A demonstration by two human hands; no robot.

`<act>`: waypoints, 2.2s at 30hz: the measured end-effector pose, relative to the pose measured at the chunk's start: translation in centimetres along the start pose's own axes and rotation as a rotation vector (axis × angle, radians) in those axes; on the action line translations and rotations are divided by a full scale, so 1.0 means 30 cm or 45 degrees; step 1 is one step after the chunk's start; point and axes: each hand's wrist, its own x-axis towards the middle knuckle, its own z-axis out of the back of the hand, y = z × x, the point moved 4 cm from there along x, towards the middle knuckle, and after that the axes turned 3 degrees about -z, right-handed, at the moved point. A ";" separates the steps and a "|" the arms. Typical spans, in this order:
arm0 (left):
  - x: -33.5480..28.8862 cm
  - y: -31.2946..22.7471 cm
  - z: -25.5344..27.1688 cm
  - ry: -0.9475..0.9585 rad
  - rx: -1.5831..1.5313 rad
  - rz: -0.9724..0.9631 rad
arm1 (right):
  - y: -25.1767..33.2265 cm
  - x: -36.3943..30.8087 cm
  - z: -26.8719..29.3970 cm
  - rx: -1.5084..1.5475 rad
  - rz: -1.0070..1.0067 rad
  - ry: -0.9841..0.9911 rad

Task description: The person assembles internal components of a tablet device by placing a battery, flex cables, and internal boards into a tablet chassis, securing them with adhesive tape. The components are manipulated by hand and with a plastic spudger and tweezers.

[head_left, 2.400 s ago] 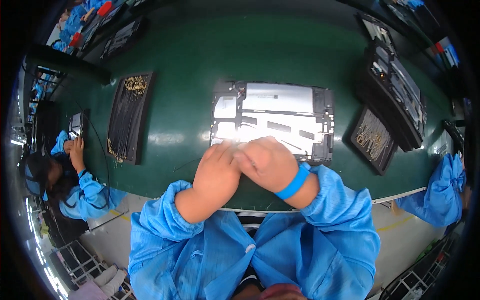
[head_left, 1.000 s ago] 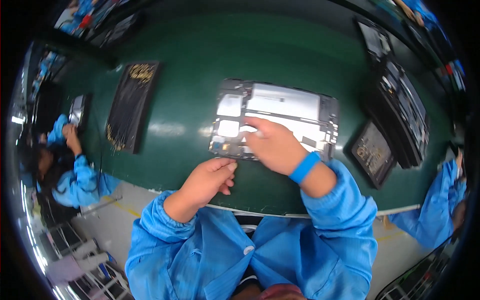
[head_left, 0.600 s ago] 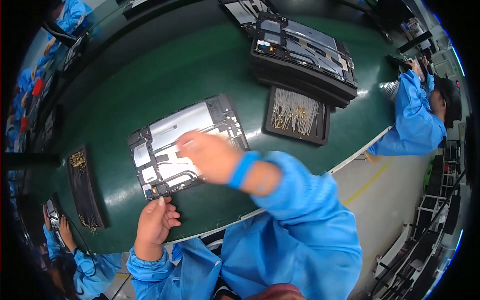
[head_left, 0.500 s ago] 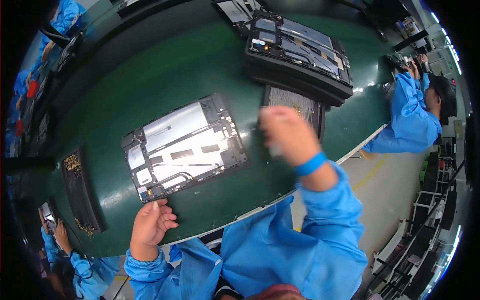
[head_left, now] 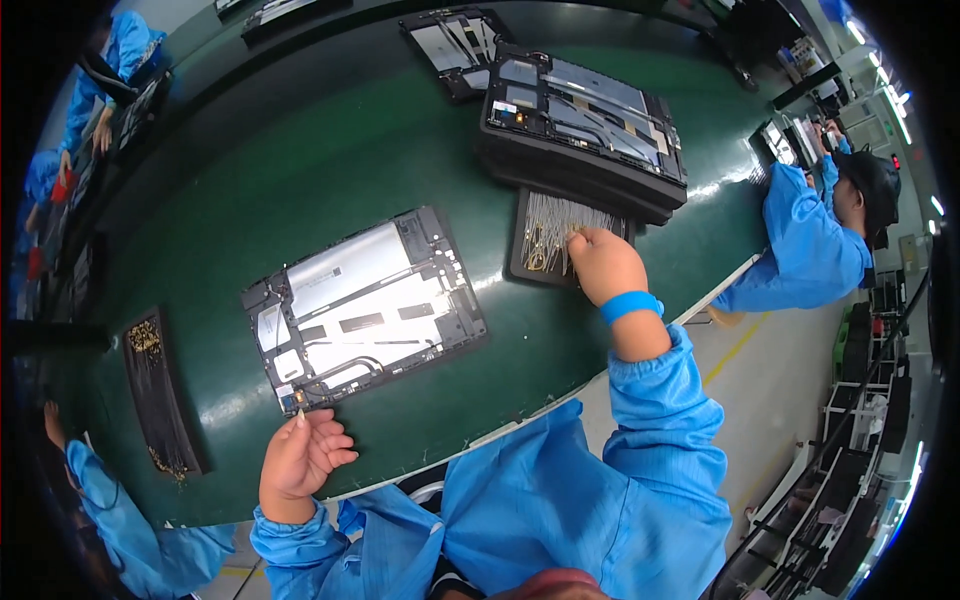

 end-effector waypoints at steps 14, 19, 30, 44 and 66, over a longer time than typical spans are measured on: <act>-0.041 -0.032 -0.318 0.113 1.624 -0.935 | 0.203 -0.386 0.131 0.844 0.694 0.408; -0.014 -0.029 -0.456 0.458 1.732 -1.139 | 0.291 -0.488 -0.063 0.941 0.791 1.298; 0.117 -0.002 -0.395 -0.188 2.031 -1.464 | 0.224 -0.389 -0.192 1.647 -0.403 0.969; 0.138 0.011 -0.416 -0.252 2.140 -1.362 | 0.293 -0.352 -0.199 1.556 0.508 0.162; 0.142 0.012 -0.411 -0.262 2.198 -1.339 | 0.293 -0.353 -0.211 1.383 0.637 0.058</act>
